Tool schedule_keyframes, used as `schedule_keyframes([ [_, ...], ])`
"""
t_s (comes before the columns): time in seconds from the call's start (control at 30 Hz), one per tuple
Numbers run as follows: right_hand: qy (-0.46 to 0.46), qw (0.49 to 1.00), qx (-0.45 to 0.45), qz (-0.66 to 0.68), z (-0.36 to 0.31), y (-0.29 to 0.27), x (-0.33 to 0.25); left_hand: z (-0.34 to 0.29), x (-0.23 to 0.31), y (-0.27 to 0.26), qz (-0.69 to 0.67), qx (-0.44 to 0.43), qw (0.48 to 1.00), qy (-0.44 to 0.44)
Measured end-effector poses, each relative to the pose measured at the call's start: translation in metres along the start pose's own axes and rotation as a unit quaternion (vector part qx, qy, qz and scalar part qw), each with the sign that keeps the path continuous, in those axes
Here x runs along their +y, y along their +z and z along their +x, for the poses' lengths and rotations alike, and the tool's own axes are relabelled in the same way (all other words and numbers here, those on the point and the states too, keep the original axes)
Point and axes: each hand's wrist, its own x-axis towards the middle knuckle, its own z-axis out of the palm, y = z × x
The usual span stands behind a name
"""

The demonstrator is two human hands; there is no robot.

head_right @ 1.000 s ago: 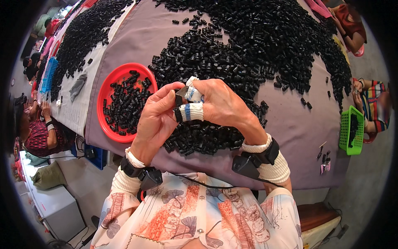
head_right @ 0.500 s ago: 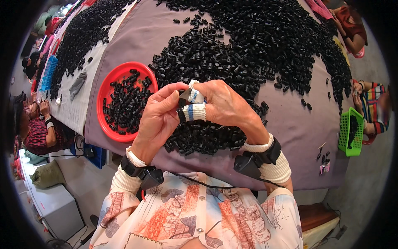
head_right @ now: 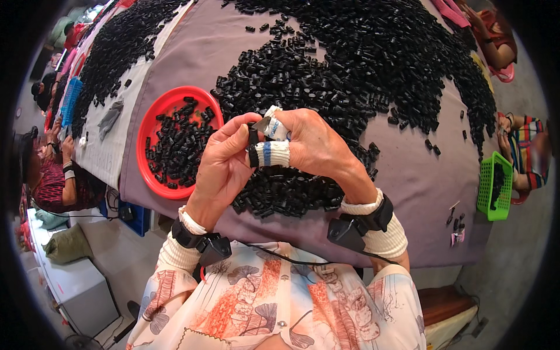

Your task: Sort small black shoe or apparel components on a table.

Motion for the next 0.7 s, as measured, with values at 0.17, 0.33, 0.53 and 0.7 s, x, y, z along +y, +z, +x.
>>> schedule_keyframes([
  [0.17, -0.004, 0.999, 0.012, -0.036, 0.0034, 0.0013, -0.0036, -0.0025, 0.0013, -0.0012, -0.023, 0.004, 1.000, -0.015],
  [0.33, -0.003, 0.998, 0.007, -0.059, 0.0040, 0.0021, -0.0028, -0.0041, 0.0027, -0.0003, -0.019, 0.002, 1.000, -0.010],
  [0.53, -0.014, 0.998, 0.008, -0.066, 0.0021, 0.0031, 0.0012, -0.0041, 0.0017, 0.0019, -0.008, 0.001, 1.000, -0.007],
  [0.7, -0.011, 0.998, 0.004, -0.058, -0.0003, 0.0040, 0.0003, -0.0040, -0.0005, 0.0005, 0.010, 0.009, 1.000, -0.002],
])
